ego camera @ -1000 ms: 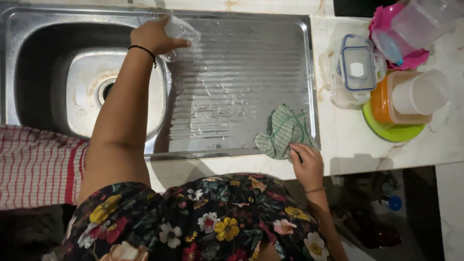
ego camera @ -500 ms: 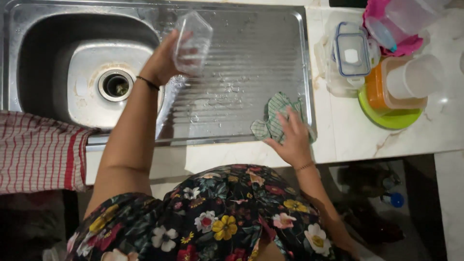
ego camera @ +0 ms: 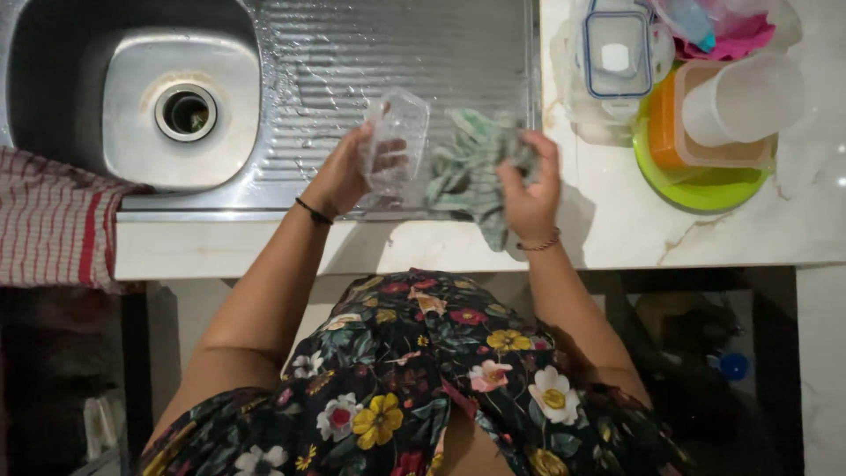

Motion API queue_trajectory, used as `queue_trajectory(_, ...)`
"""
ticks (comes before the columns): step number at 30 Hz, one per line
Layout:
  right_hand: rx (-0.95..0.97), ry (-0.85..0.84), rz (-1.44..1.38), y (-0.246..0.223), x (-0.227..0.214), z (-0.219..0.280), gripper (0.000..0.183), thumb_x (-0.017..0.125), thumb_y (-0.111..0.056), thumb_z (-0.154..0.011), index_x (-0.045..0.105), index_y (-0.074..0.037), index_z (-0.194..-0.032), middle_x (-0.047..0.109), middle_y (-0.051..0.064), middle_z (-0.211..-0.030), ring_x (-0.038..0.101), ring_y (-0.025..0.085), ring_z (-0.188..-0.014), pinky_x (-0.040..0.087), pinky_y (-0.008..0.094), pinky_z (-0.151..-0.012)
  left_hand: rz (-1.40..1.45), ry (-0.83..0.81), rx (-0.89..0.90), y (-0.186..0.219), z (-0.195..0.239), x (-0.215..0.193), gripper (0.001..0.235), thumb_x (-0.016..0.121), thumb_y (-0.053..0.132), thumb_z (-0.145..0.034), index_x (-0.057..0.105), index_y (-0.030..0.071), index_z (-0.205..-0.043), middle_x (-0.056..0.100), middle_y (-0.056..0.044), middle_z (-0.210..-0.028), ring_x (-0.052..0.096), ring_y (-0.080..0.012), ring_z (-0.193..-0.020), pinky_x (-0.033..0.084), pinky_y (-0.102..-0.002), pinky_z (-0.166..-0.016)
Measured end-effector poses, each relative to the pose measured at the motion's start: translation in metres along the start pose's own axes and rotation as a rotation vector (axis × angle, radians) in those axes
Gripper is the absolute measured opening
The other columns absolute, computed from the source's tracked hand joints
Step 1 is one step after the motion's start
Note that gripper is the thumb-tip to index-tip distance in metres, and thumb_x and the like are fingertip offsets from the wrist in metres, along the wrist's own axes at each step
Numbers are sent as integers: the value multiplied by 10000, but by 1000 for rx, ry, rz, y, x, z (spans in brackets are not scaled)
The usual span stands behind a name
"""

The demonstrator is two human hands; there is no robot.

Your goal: Cleaning plastic food containers and wiping the sink and countertop.

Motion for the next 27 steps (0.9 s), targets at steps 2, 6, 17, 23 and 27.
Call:
queue_trajectory(2,-282,-87,16,-38,21,-4,446,721,59,-928,582,-52,-1337,605,134,-1411,593,285,-1377,496,405,-1188,-76,13,65,7,14,39,746,481,554,-968,209,336,-1627,440,-139,-1555,555,-376,-1269,517,-589,-994)
queue_trajectory(6,-357,-148,60,-47,49,-3,476,748,32,-883,582,-81,-1314,586,147,-1405,583,326,-1350,497,442,-1154,-171,-38,195,-34,2,41,670,475,470,-1047,270,194,-1623,488,-94,-1540,556,-321,-1300,499,-521,-1057)
queue_trajectory(17,-280,-548,241,-17,96,5,374,793,-91,-827,658,-61,-1174,646,120,-1194,666,348,-1062,547,456,-906,-127,136,499,-9,29,88,672,437,483,-1074,308,114,-1620,546,-100,-1480,567,-224,-1332,498,-390,-1114)
queue_trajectory(23,-263,-792,-190,-21,116,27,341,691,-10,-838,619,8,-1171,628,154,-1260,646,357,-1175,543,449,-996,142,242,357,-58,10,38,683,413,558,-1096,470,31,-1528,633,-116,-1343,617,-224,-1208,510,-386,-1016)
queue_trajectory(27,-361,-688,-121,-34,117,4,325,692,3,-819,610,-15,-1133,595,191,-1310,615,380,-1226,525,439,-1034,172,278,347,-67,3,40,666,411,547,-1106,469,29,-1520,624,-108,-1320,616,-214,-1173,509,-385,-994)
Point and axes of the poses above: each hand's wrist, its own z-axis away from the middle knuckle, its own x-axis out of the palm, y = z × x, the point moved 9 cm from there along -z, towards the middle knuckle
